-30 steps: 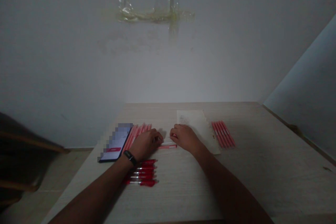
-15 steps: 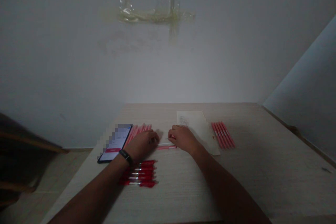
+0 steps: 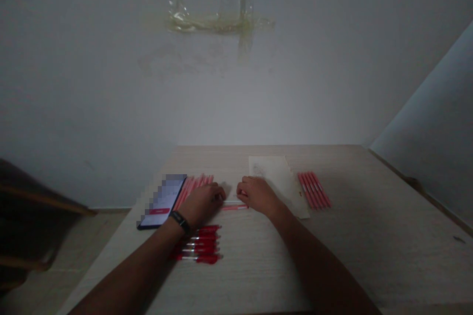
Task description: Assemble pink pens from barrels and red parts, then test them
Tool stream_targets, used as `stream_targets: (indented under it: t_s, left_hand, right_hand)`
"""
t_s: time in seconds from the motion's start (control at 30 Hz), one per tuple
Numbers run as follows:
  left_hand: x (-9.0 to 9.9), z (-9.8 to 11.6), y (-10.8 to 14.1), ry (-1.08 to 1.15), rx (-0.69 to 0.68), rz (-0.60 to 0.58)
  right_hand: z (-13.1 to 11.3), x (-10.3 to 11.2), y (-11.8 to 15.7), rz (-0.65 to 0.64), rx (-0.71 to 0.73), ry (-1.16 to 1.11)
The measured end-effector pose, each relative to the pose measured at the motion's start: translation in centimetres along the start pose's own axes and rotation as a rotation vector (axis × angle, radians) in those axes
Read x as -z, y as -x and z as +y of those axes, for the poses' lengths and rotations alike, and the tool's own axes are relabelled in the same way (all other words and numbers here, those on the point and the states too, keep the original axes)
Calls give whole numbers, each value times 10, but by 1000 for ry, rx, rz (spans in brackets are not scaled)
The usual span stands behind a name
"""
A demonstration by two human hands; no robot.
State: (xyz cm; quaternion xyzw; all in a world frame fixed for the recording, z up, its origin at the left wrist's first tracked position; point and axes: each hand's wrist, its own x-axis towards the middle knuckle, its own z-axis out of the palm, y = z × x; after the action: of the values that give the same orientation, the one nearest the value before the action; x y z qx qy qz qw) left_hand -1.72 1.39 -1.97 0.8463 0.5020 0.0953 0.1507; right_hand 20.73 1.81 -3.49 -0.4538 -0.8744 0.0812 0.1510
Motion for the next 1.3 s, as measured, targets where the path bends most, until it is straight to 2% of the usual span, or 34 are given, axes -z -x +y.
stream_targets:
  t_s: [0.27, 0.47, 0.67, 0.87, 1.3]
  left_hand:
    - [1, 1, 1, 2, 0, -14]
    - [3, 4, 2, 8, 21, -2]
    - [2, 4, 2, 27, 5, 30]
    - [4, 5, 3, 26, -3, 50]
    - [4, 5, 4, 41, -48, 69]
  right_hand:
    - [0, 1, 0, 9, 3, -34]
    - [9, 4, 5, 122, 40, -140]
    - [15, -8, 1, 221, 79, -209]
    - [13, -20, -8, 238, 74, -243]
    - [15, -28, -13, 252, 62, -258]
